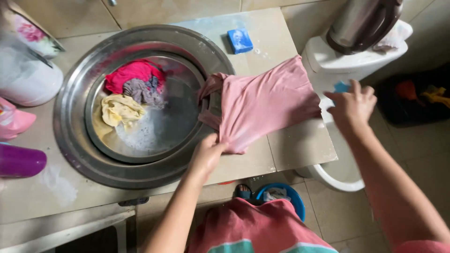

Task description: The person is hand washing several items of clothing in a basin using a bar of soap and a scrub brush in a bathroom.

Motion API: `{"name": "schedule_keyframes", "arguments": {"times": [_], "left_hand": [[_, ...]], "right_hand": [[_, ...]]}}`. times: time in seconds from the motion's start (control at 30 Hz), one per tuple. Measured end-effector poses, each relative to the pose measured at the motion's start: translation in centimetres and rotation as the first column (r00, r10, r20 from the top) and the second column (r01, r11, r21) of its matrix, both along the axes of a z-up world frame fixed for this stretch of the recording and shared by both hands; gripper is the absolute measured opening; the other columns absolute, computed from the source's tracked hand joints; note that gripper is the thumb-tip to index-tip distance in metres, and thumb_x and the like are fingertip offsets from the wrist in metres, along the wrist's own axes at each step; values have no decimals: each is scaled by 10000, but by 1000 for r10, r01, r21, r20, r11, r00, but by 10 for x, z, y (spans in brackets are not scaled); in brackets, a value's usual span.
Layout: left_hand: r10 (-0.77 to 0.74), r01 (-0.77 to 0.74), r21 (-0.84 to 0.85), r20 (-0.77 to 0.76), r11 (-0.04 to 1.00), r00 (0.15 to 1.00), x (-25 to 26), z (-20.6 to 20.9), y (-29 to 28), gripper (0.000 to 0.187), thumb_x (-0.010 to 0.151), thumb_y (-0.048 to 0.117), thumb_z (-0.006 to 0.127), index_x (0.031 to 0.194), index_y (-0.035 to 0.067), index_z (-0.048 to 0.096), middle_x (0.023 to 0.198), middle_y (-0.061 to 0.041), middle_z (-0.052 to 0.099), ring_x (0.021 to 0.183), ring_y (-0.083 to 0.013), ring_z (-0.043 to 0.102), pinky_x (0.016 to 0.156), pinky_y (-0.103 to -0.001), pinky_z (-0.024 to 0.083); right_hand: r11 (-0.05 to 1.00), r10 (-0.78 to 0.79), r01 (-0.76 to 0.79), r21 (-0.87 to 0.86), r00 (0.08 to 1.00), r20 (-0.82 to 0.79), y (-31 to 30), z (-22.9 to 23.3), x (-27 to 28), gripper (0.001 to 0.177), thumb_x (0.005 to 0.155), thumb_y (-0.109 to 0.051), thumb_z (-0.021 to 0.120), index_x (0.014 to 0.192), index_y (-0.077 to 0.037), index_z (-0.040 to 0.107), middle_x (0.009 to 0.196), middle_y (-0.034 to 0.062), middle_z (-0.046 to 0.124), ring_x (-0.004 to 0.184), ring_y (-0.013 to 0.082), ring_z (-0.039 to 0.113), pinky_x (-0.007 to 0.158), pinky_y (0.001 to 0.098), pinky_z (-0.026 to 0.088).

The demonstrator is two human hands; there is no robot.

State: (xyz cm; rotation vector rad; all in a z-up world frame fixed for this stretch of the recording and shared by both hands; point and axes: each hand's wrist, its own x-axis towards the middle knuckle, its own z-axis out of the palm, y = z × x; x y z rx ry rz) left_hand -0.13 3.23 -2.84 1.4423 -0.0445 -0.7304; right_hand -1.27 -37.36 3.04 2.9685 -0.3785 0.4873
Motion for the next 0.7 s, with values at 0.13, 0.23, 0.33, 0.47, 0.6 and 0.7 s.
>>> {"name": "schedule_keyframes", "arguments": {"times": [0.13,0.23,0.33,0.47,0.6,0.7], "left_hand": [[232,-224,153,-40,963,972,-26,6,3,308,974,209,635,1213,32,717,925,-111,713,711,-188,565,556,-373,401],[280,-279,378,56,883,959,-31,15,9,305,996,243,557,1204,71,699,845,-173,692,686,-290,611,596,-425,432],[119,-310,567,349,763,930,-39,14,18,327,998,302,514,1131,72,705,869,-226,725,780,-376,698,692,-455,519],[127,-348,558,396,753,909,-43,18,19,352,979,357,543,1074,60,707,923,-196,740,907,-391,708,775,-451,530],[125,-341,537,399,772,909,-43,20,20,356,988,360,532,1071,59,704,912,-197,735,884,-383,719,772,-443,537],[140,-301,543,317,784,938,-43,11,22,360,982,372,533,1055,61,697,873,-187,734,841,-367,728,747,-431,539]], "right_hand": [[930,326,-336,150,941,88,73,-67,24,350,811,-138,751,1159,-121,778,1227,181,651,1086,411,598,929,511,509],[617,679,-684,388,713,175,192,-17,-7,335,824,-105,713,1152,-88,778,1190,213,674,1063,386,634,968,473,515],[554,706,-722,413,671,226,143,-90,19,483,808,-132,722,1282,-37,719,1310,248,652,1138,407,608,1002,457,491],[513,223,-72,856,973,-52,26,-26,59,487,1139,-341,580,944,91,687,807,244,652,672,437,661,617,527,521],[882,444,-470,5,836,323,79,-35,57,272,871,-220,808,1098,-72,776,941,179,684,856,337,629,741,460,537],[682,249,-137,718,967,-51,168,-54,25,310,809,12,619,1112,-11,677,1037,186,675,937,336,637,823,479,543]]}}
